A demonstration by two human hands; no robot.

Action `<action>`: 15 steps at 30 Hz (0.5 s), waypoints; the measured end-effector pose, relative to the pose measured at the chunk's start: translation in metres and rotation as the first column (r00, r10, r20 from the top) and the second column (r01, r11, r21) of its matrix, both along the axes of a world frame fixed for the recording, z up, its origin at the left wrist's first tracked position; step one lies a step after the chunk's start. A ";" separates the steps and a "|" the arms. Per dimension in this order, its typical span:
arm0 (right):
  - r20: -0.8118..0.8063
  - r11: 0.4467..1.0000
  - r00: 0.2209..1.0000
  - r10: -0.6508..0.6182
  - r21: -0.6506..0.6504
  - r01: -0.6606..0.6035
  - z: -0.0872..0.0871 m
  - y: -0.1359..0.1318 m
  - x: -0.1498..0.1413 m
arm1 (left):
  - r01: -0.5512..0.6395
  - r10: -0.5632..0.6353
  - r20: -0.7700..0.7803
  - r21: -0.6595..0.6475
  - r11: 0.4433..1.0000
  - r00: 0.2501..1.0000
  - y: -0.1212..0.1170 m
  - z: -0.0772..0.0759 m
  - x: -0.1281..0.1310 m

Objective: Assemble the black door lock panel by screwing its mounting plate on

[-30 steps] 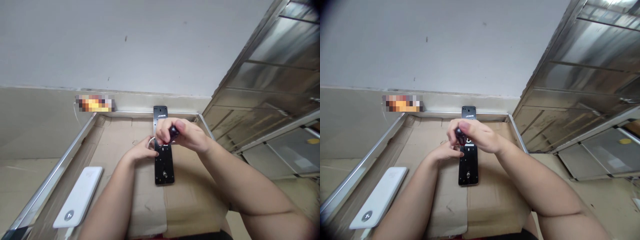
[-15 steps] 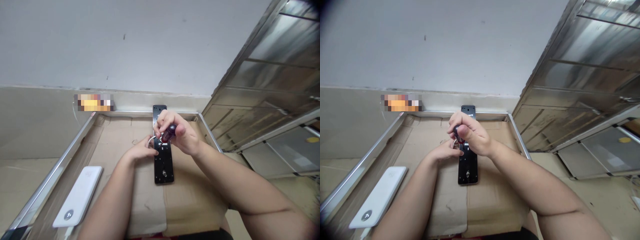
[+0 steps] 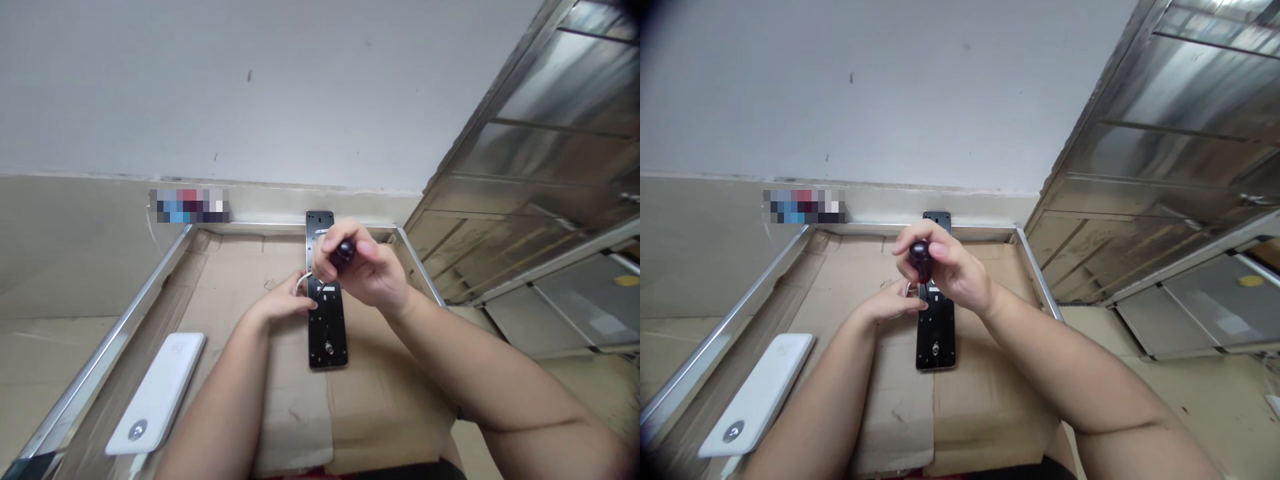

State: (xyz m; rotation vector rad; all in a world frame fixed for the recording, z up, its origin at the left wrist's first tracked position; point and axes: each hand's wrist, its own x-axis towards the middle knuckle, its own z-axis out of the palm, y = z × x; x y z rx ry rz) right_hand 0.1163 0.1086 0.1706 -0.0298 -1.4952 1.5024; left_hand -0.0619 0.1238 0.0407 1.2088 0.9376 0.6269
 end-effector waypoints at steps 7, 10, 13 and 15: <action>0.032 0.884 0.970 -0.240 0.420 0.205 0.006 0.006 0.011 | 0.041 -0.041 0.032 0.015 0.999 0.999 0.004 -0.004 -0.002; -0.087 0.707 0.879 -0.469 0.559 0.432 0.005 0.009 0.012 | 0.038 -0.038 0.040 0.015 0.999 0.998 0.004 -0.008 -0.004; -0.230 0.498 0.732 -0.641 0.602 0.625 0.003 0.012 0.014 | 0.033 -0.033 0.042 0.000 0.999 0.999 0.004 -0.010 -0.004; -0.253 0.463 0.705 -0.662 0.602 0.651 0.002 0.013 0.016 | 0.039 -0.039 0.044 0.001 0.999 0.998 0.004 -0.010 -0.004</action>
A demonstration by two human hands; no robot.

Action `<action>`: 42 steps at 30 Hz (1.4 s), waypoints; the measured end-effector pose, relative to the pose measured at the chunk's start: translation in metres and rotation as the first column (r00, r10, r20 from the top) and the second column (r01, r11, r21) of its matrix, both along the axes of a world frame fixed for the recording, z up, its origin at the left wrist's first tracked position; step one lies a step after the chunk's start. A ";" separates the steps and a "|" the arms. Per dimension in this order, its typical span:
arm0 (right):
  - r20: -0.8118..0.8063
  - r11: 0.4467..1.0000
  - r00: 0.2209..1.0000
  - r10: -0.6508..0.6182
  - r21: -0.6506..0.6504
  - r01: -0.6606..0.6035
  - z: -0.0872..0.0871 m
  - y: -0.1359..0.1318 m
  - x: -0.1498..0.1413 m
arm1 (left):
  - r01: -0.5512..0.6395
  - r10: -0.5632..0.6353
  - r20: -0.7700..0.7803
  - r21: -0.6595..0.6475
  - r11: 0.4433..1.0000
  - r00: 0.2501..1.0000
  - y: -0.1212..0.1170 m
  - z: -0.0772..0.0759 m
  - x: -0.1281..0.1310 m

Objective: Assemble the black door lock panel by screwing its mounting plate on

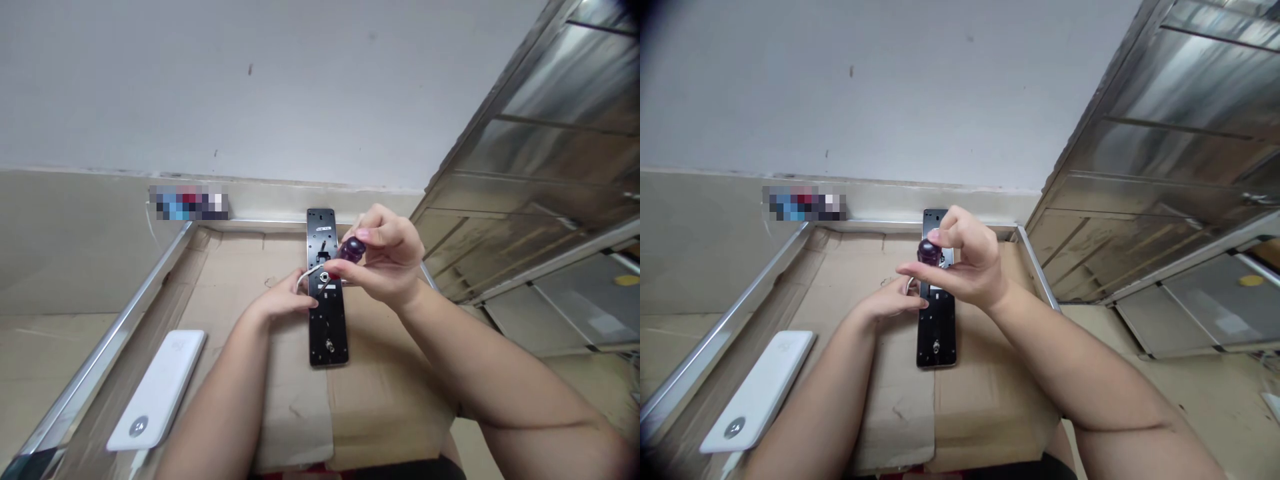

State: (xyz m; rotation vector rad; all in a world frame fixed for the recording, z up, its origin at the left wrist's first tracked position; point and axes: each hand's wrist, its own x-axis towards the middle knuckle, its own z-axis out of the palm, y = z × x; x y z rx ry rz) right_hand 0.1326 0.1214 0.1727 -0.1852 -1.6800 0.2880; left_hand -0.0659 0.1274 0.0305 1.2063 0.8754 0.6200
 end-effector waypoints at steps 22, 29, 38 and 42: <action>-0.251 0.509 0.708 0.660 -0.544 -0.667 -0.003 -0.023 -0.019 | -0.004 0.005 -0.026 0.022 1.000 1.000 -0.001 0.007 0.002; -0.055 0.576 0.762 0.645 -0.621 -0.532 0.010 -0.015 -0.006 | 0.002 0.000 -0.054 0.026 1.000 0.999 -0.002 0.015 0.002; -0.274 0.408 0.655 0.705 -0.598 -0.690 0.004 -0.017 -0.013 | -0.010 0.011 -0.021 0.011 1.000 1.000 -0.003 0.009 0.002; -0.250 0.551 0.737 0.628 -0.527 -0.647 -0.001 -0.017 -0.017 | -0.009 0.009 -0.010 0.005 1.000 1.000 -0.002 0.007 0.002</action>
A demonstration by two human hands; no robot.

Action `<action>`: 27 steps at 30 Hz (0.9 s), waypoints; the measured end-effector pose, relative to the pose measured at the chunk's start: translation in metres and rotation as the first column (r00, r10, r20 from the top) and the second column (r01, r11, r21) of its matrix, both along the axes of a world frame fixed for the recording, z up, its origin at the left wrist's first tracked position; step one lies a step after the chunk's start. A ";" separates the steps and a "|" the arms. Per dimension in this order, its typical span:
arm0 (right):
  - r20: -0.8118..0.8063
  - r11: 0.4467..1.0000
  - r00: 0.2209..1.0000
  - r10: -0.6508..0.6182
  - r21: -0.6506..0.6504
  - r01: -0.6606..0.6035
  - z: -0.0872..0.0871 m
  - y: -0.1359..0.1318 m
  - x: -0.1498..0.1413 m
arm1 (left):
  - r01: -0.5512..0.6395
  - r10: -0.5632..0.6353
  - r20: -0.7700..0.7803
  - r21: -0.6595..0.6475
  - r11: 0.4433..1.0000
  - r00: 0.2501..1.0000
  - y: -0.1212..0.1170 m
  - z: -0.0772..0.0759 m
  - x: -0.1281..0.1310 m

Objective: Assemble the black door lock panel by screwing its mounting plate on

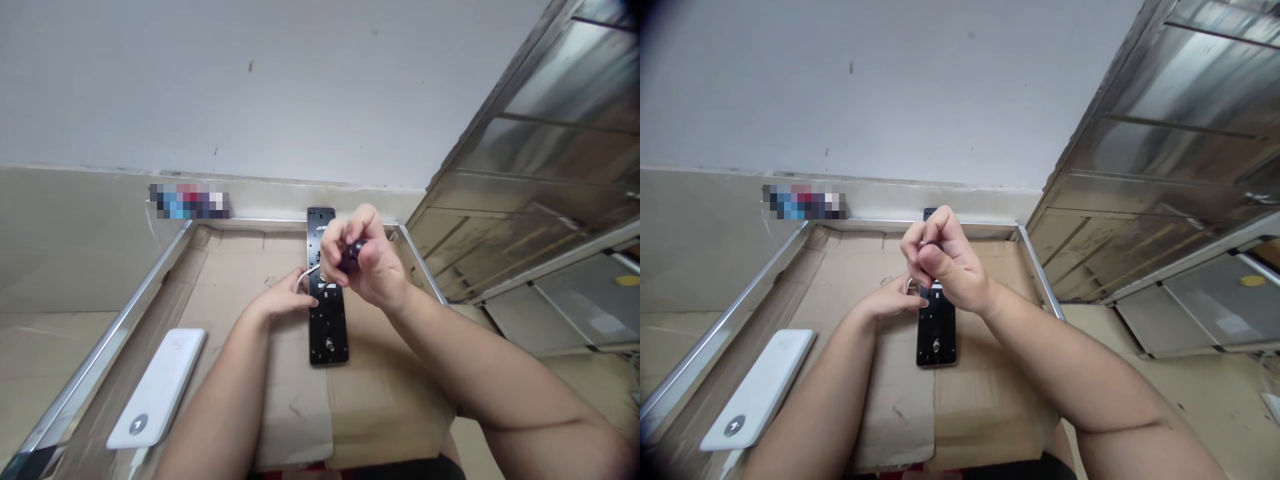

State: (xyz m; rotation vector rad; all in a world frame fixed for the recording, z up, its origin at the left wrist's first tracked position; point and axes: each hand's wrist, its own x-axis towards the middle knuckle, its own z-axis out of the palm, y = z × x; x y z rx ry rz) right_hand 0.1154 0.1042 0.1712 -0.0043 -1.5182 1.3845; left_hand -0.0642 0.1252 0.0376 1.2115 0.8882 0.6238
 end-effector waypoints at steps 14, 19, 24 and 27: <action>0.093 0.989 0.992 0.088 -0.129 -0.076 0.004 0.001 0.004 | 0.004 -0.004 0.011 0.015 1.000 1.000 0.000 0.001 0.001; 0.057 1.000 0.998 -0.030 -0.004 0.030 -0.002 0.002 0.002 | -0.003 0.003 0.004 -0.003 1.000 1.000 -0.001 0.003 0.002; 0.246 0.997 0.967 0.066 0.014 -0.072 0.005 0.008 0.011 | 0.002 -0.001 -0.043 0.004 1.000 0.999 -0.001 0.009 0.002; 0.197 0.981 0.961 0.192 -0.068 -0.182 0.006 0.005 0.008 | 0.010 -0.008 -0.067 0.025 1.000 0.998 -0.001 0.013 0.001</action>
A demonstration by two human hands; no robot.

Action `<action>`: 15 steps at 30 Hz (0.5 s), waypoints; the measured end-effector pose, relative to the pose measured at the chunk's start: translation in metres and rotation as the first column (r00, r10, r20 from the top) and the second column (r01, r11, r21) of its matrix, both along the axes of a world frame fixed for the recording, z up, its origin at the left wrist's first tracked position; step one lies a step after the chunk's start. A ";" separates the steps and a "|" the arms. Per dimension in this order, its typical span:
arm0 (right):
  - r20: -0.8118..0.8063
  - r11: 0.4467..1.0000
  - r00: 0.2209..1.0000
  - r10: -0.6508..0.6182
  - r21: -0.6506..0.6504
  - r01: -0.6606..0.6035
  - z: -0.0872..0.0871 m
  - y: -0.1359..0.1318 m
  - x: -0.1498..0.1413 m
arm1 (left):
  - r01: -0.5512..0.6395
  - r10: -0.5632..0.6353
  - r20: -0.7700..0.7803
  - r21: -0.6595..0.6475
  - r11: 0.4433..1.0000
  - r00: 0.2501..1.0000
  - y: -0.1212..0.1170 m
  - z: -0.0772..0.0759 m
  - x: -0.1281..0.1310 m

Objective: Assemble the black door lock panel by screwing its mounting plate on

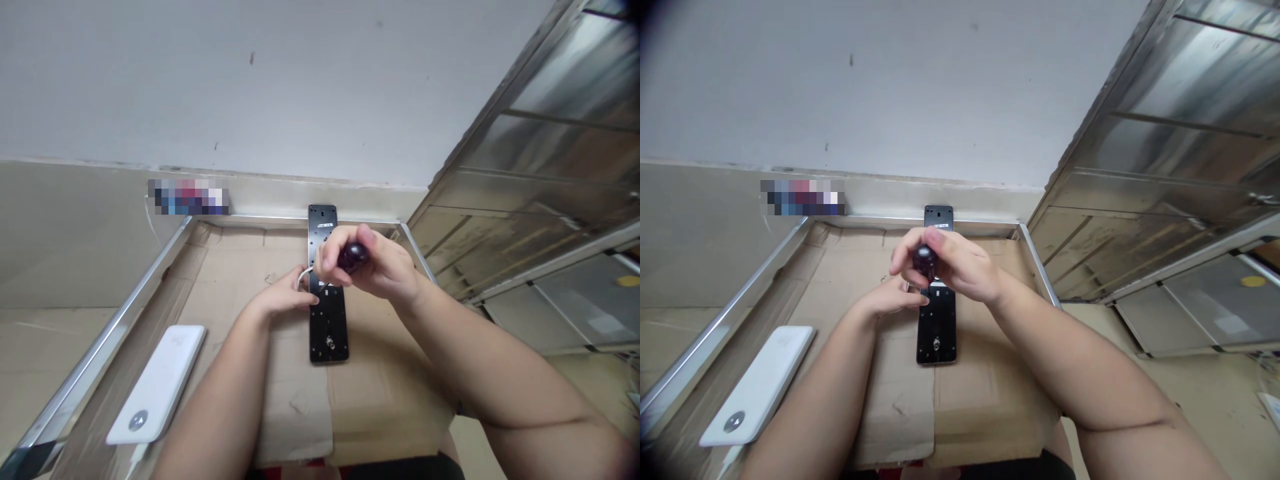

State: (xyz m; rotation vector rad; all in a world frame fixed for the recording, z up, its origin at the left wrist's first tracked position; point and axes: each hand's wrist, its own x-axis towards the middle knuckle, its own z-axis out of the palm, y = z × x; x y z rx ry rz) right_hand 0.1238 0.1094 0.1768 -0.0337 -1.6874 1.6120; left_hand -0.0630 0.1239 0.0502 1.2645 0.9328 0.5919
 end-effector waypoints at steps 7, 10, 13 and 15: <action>-0.168 0.999 0.985 -0.046 -0.002 0.046 -0.010 -0.008 -0.008 | 0.020 -0.019 0.042 -0.015 1.000 0.999 0.002 -0.006 0.000; -0.191 0.987 0.971 -0.144 0.038 0.154 -0.012 -0.006 -0.009 | -0.013 0.013 0.060 -0.010 1.000 0.998 0.001 -0.010 0.001; -0.241 0.972 0.948 -0.207 0.056 0.227 -0.013 -0.005 -0.013 | -0.026 0.026 0.040 -0.013 1.000 0.999 0.000 -0.011 0.001; -0.236 0.965 0.945 -0.226 0.077 0.250 -0.012 -0.005 -0.014 | -0.018 0.018 0.028 -0.019 1.000 0.999 0.000 -0.009 0.001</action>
